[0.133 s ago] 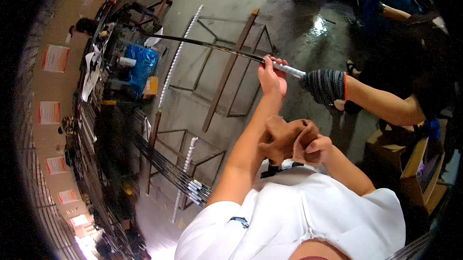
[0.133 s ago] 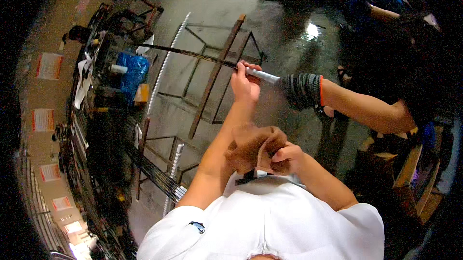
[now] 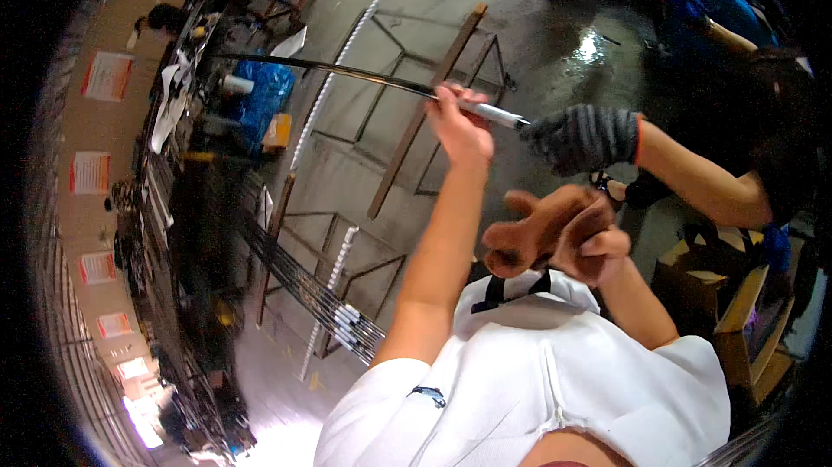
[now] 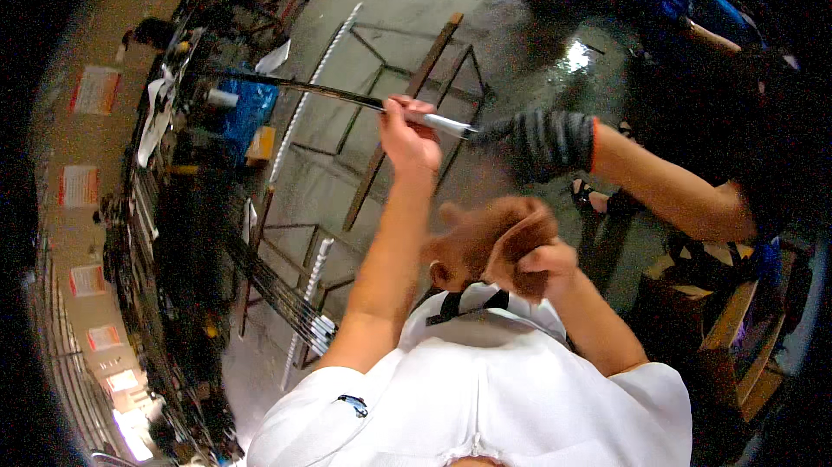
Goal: The recorder wipes down several metal rods with a brown cloth in a workshop environment.
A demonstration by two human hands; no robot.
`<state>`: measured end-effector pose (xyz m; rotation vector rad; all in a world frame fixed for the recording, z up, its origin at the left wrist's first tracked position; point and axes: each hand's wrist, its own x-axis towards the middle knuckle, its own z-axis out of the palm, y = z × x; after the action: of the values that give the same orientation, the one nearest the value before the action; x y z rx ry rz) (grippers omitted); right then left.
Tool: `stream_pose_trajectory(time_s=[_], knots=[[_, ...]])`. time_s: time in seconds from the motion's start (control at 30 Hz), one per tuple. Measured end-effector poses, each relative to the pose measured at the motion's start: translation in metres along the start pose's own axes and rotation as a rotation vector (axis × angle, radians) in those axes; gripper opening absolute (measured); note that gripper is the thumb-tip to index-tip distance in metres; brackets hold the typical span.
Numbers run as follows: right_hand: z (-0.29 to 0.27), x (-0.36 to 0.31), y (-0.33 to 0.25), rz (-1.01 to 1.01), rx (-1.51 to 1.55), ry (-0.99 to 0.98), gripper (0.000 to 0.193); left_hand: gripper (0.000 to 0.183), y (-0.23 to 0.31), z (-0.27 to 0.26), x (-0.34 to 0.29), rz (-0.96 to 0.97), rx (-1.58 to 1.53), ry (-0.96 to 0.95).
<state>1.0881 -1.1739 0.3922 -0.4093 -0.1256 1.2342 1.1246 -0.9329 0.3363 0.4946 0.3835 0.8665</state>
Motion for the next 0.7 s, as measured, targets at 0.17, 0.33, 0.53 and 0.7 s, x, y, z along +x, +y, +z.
stream_pose_trajectory(time_s=[0.17, 0.33, 0.53, 0.7], knots=[[0.036, 0.040, -0.010, -0.248, -0.203, 0.030, 0.055, 0.010, 0.118, -0.032, -0.009, 0.253, 0.424, -0.013], [0.058, 0.129, 0.048, 0.098, -0.505, 0.154, 0.027, 0.018, 0.156, -0.039, -0.092, 0.381, 1.404, -0.153], [0.126, 0.212, 0.098, -0.191, -0.403, -0.035, 0.024, 0.046, 0.188, -0.098, -0.171, 0.524, 2.004, -0.018], [0.149, 0.212, 0.134, 0.100, -0.403, -0.344, 0.024, 0.038, 0.231, -0.095, -0.204, -0.151, 1.570, 0.260]])
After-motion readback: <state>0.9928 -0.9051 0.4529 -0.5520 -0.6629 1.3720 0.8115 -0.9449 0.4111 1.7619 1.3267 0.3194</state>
